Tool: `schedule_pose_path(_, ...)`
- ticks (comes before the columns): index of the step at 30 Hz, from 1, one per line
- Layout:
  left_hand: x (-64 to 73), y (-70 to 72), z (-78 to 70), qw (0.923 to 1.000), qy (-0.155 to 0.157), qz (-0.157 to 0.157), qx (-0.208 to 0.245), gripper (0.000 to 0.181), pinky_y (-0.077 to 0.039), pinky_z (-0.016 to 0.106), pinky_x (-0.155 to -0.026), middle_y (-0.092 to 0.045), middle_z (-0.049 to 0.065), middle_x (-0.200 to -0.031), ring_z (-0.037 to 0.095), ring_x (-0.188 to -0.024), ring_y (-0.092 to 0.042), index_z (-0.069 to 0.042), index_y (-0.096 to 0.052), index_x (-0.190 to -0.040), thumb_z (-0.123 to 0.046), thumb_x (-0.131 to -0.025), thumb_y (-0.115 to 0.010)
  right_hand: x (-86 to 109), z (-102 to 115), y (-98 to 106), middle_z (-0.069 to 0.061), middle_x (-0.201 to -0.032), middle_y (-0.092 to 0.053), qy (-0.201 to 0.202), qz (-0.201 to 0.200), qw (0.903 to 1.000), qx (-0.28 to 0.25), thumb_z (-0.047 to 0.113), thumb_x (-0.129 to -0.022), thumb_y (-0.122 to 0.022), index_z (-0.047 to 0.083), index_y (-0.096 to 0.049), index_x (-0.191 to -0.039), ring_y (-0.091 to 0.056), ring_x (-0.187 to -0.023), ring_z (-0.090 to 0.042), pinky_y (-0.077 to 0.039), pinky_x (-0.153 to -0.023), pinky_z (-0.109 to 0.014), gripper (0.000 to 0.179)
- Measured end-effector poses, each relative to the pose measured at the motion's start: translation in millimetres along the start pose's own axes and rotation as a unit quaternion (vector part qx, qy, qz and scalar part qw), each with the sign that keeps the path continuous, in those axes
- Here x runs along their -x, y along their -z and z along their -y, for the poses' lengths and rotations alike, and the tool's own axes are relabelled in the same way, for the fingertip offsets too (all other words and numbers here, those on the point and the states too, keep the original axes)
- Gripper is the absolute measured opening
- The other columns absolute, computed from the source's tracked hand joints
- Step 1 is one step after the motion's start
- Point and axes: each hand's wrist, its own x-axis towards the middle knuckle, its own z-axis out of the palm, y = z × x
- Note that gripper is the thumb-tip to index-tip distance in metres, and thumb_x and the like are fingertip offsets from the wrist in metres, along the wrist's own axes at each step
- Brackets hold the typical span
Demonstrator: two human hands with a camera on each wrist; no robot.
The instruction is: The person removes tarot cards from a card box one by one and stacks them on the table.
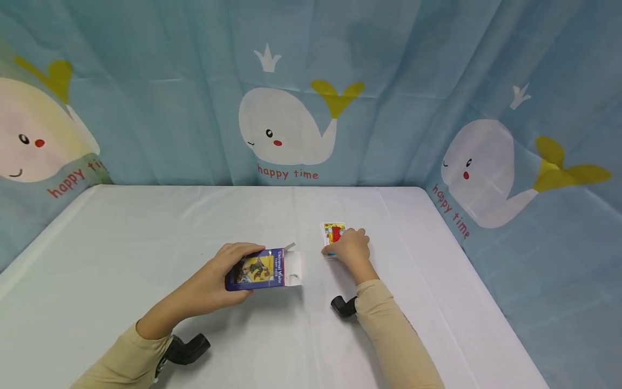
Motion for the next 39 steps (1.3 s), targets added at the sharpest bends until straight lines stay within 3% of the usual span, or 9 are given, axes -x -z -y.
schedule_pose_path(7, -1.4, 0.3, -0.4, 1.0, -0.007, -0.002, 0.0, 0.076, -0.046, 0.04, -0.096, -0.051, -0.001, -0.143, 0.018, -0.127, -0.042, -0.016, -0.048, -0.145, -0.009, -0.075, -0.077, 2.8, 2.1, 2.8, -0.028, -0.118, -0.049, 0.006, -0.003, 1.0, 0.001, 0.036, -0.077, -0.079, -0.014, -0.057, -0.117, -0.048, -0.112, -0.041, -0.049, -0.087, -0.048, 0.068)
schedule_pose_path(19, -0.2, 0.2, 2.4, 0.9999, -0.011, -0.005, -0.006, 0.076, -0.046, 0.039, -0.093, -0.052, 0.0, -0.142, 0.019, -0.124, -0.044, -0.016, -0.048, -0.146, -0.008, -0.076, -0.076, -12.5, 14.0, 10.2, -0.03, -0.126, -0.046, -0.005, -0.011, 0.9996, -0.027, 0.05, -0.083, -0.072, -0.014, -0.049, -0.131, -0.044, -0.122, -0.043, -0.046, -0.096, -0.052, 0.083)
schedule_pose_path(39, 0.1, -3.9, 5.5, 0.9999, -0.01, 0.0, 0.003, 0.075, -0.045, 0.039, -0.094, -0.052, -0.001, -0.142, 0.018, -0.125, -0.043, -0.019, -0.048, -0.145, -0.008, -0.076, -0.076, -22.1, 19.7, 1.1, -0.029, -0.127, -0.046, -0.023, -0.017, 0.9996, -0.001, 0.045, -0.081, -0.076, -0.012, -0.049, -0.131, -0.045, -0.12, -0.041, -0.046, -0.095, -0.048, 0.08)
